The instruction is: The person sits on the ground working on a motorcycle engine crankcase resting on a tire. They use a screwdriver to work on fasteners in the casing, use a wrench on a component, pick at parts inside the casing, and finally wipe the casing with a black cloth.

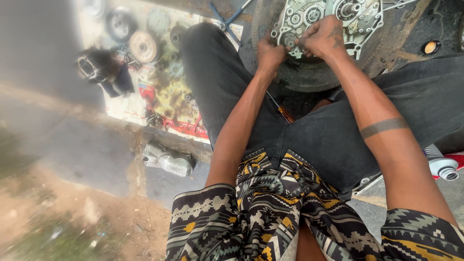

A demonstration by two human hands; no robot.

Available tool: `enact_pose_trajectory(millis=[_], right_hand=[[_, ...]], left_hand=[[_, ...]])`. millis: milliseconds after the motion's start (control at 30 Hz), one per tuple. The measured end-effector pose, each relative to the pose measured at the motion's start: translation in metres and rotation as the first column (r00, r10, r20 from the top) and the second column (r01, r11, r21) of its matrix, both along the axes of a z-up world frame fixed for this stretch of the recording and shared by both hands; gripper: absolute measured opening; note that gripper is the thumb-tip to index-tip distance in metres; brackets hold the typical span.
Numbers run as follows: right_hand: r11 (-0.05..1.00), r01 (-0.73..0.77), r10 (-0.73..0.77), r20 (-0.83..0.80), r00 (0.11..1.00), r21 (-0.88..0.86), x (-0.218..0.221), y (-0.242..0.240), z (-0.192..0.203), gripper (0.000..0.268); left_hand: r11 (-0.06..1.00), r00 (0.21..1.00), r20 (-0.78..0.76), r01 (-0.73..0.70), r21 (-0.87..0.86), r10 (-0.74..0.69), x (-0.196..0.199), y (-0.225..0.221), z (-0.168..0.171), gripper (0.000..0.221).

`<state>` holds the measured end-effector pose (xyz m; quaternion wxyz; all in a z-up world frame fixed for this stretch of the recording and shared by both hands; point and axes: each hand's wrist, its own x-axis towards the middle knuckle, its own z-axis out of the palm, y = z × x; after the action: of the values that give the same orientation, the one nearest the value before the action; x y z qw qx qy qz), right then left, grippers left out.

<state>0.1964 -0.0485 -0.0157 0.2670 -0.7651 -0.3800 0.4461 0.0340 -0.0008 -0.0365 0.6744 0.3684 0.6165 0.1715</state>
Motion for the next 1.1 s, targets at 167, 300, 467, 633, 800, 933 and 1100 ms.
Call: enact_pose_trajectory(millis=[167,300,467,633,800,933,1100], right_hand=[[1.0,0.002,-0.002,0.108,0.994,-0.002,-0.008,0.008,0.004,0.028],[1.0,0.01,-0.015,0.224,0.974,0.026,-0.011,0.006,-0.002,0.029],[0.999,0.044,-0.04,0.17,0.985,-0.022,-0.018,0.0,0.017,0.025],[0.981,-0.131,0.092,0.254,0.963,0.142,-0.013,-0.014,0.009,0.012],[0.829,-0.408,0.22,0.449,0.866,0.382,-0.018,-0.031,0.01,0.017],[0.83,-0.43,0.243,0.463,0.852,0.356,-0.019,-0.025,0.012,0.01],[0.807,-0.451,0.243,0.483,0.841,0.38,-0.016,-0.021,0.004,0.013]], left_hand=[[0.987,0.992,-0.119,-0.012,0.159,0.032,0.006,-0.005,-0.008,0.076],[0.906,0.96,-0.27,0.053,0.419,0.068,0.008,-0.008,-0.017,0.073],[0.978,0.988,-0.153,0.061,0.201,-0.03,-0.015,0.0,0.009,0.078],[0.998,0.968,0.251,-0.003,0.059,-0.012,-0.03,0.002,-0.011,0.086],[0.58,0.984,-0.176,0.161,0.799,-0.031,-0.042,-0.007,-0.01,0.034],[0.526,0.93,-0.329,0.363,0.769,-0.161,-0.035,-0.006,-0.006,0.019],[0.442,0.938,-0.307,0.347,0.827,-0.164,-0.029,-0.004,-0.029,0.016]])
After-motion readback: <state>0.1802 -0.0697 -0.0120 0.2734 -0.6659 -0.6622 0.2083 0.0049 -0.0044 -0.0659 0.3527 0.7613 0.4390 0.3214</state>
